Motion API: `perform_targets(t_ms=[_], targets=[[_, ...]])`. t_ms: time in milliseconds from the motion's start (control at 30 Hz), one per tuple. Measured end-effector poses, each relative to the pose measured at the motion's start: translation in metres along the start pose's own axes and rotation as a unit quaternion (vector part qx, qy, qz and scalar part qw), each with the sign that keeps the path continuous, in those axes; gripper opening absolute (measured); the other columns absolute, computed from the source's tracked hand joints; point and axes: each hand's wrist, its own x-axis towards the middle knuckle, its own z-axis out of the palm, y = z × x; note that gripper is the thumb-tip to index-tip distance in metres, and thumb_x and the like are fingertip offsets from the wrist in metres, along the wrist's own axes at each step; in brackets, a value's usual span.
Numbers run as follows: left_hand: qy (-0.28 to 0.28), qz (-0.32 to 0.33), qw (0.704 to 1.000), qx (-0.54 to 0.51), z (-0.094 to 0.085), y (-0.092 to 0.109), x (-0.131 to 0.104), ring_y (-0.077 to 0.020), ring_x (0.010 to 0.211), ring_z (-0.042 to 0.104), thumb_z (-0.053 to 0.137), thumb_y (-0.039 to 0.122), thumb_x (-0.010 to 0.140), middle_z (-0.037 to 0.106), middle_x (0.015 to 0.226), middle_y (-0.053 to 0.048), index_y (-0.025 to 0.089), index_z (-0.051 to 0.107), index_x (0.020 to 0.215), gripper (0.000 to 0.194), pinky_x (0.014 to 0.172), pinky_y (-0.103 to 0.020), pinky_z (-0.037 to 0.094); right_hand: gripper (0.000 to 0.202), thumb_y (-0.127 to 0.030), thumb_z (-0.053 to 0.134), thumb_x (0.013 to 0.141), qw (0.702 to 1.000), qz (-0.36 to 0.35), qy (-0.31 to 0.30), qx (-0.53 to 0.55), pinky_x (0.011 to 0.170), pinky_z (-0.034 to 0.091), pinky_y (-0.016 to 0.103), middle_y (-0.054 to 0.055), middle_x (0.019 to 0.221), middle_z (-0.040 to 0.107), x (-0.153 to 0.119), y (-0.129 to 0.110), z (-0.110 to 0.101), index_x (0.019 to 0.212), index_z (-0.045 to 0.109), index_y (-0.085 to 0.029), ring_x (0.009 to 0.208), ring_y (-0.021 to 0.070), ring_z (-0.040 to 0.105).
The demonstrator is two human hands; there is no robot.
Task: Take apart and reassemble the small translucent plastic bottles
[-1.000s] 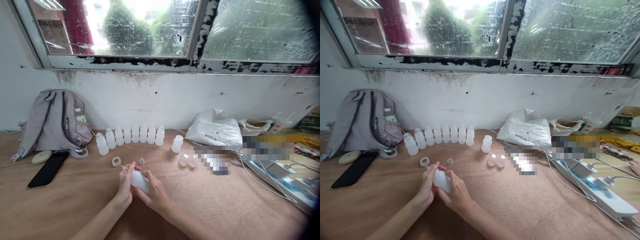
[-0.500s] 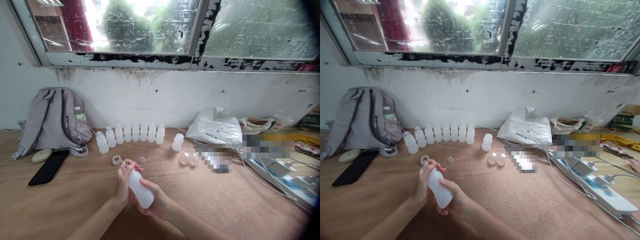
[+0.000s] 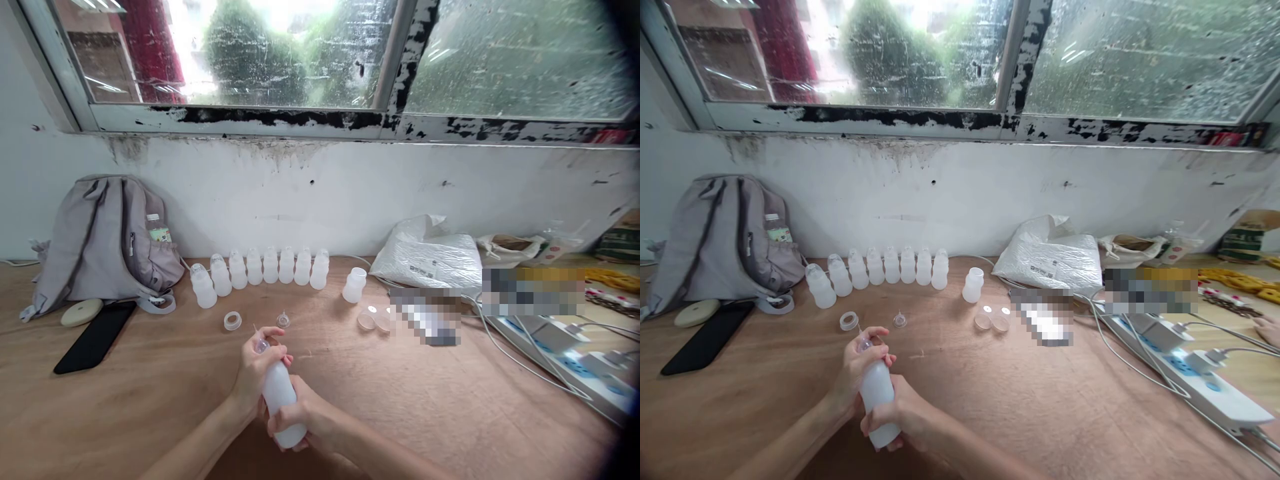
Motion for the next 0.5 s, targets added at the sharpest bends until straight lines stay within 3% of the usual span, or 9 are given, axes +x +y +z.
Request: perform_targets(t_ms=[67, 100, 200, 267, 367, 500], targets=[[0.000, 0.018, 1.000, -0.009, 0.000, 0.001, 0.001, -0.0128, 0.057, 0.058, 0.063, 0.023, 0.063, 0.056, 0.061, 0.003, 0.020, 0.054, 0.099, 0.037, 0.060, -0.025, 0.046, 0.017, -0.023, 0.056, 0.061, 1.000, -0.002, -0.023, 0.009, 0.028, 0.024, 0.014, -0.002, 0.058, 0.050, 0.000, -0.005, -0.001, 0.074, 0.049, -0.015, 0.041, 0.0078, 0.046], [0.001, 0.025, 1.000, -0.011, 0.000, 0.001, 0.002, -0.0136, 0.061, 0.059, 0.064, 0.025, 0.064, 0.059, 0.069, 0.001, 0.022, 0.051, 0.105, 0.043, 0.062, -0.026, 0.047, 0.020, -0.026, 0.057, 0.063, 1.000, -0.018, -0.004, -0.004, 0.029, 0.026, 0.015, -0.002, 0.060, 0.050, 0.001, -0.007, -0.002, 0.079, 0.050, -0.016, 0.042, 0.0077, 0.046], [-0.025, 0.006, 1.000, 0.012, -0.001, -0.007, 0.005, -0.0183, 0.076, 0.059, 0.065, 0.032, 0.064, 0.061, 0.094, -0.004, 0.024, 0.049, 0.110, 0.049, 0.066, -0.029, 0.046, 0.037, -0.034, 0.054, 0.072, 0.981, -0.116, 0.120, -0.095, 0.037, 0.035, 0.017, 0.000, 0.074, 0.052, 0.004, -0.011, -0.008, 0.105, 0.043, -0.020, 0.049, 0.0076, 0.047], [-0.056, -0.010, 0.997, 0.045, -0.004, -0.018, 0.009, -0.0201, 0.080, 0.058, 0.065, 0.035, 0.064, 0.062, 0.091, -0.005, 0.019, 0.056, 0.100, 0.040, 0.069, -0.028, 0.045, 0.042, -0.038, 0.050, 0.076, 0.950, -0.173, 0.160, -0.202, 0.047, 0.041, 0.020, 0.003, 0.086, 0.051, 0.006, -0.013, -0.020, 0.113, 0.039, -0.022, 0.061, 0.0106, 0.050], [-0.043, 0.024, 0.996, 0.079, -0.010, -0.034, 0.015, -0.0193, 0.083, 0.057, 0.064, 0.036, 0.065, 0.063, 0.088, -0.004, 0.017, 0.058, 0.091, 0.032, 0.075, -0.027, 0.042, 0.035, -0.043, 0.053, 0.074, 0.872, -0.180, 0.195, -0.412, 0.063, 0.044, 0.027, 0.004, 0.089, 0.049, 0.003, -0.022, -0.050, 0.103, 0.050, -0.022, 0.071, 0.0142, 0.051], [0.023, 0.076, 0.992, 0.102, -0.020, -0.042, 0.019, -0.0169, 0.079, 0.055, 0.063, 0.036, 0.067, 0.061, 0.084, -0.003, 0.017, 0.057, 0.085, 0.027, 0.070, -0.025, 0.041, 0.034, -0.047, 0.041, 0.079, 0.742, -0.112, 0.378, -0.541, 0.066, 0.042, 0.031, 0.008, 0.094, 0.047, -0.013, -0.049, -0.101, 0.096, 0.052, -0.020, 0.067, 0.0152, 0.053]])
